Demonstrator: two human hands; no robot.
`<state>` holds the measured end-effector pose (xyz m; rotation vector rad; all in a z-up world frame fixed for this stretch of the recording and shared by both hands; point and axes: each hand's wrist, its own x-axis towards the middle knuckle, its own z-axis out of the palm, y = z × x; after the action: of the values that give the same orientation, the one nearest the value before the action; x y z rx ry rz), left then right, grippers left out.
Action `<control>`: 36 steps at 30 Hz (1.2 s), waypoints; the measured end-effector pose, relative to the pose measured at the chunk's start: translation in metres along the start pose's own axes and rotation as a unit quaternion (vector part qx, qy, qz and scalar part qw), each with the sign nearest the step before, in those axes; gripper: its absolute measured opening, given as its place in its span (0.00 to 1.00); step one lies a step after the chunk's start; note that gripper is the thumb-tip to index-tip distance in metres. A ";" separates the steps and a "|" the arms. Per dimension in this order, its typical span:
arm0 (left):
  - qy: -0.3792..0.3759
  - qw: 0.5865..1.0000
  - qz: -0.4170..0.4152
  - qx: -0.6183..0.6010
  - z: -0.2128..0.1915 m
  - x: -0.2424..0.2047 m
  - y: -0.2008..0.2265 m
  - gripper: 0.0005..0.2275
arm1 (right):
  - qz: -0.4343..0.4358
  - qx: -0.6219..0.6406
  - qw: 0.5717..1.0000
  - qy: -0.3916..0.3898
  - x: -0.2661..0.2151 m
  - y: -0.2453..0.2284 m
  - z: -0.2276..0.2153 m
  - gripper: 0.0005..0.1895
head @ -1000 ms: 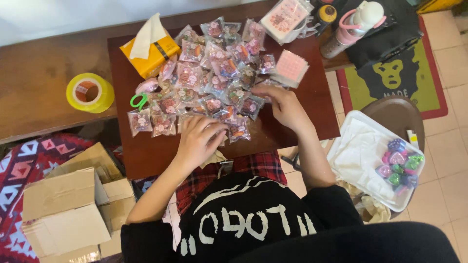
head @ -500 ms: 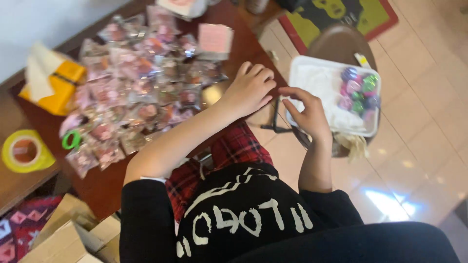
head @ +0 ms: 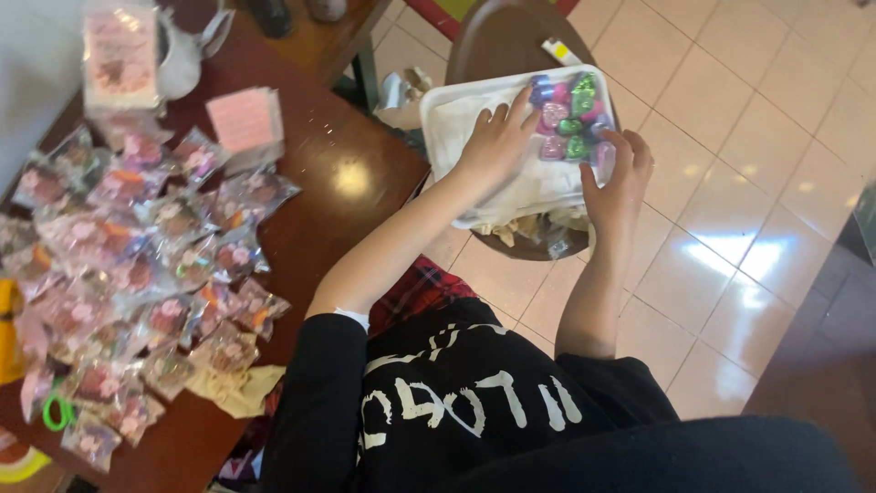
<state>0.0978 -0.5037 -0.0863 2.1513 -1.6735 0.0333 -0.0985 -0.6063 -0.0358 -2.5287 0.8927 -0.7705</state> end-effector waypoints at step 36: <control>-0.021 0.995 0.075 -0.062 0.036 0.053 -0.031 0.27 | 0.024 0.033 0.999 0.014 0.016 0.031 0.036 0.26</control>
<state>0.1334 -0.5587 -0.1143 1.9456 -1.8086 -0.0712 -0.0808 -0.6352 -0.0733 -2.4355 0.9177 -0.8099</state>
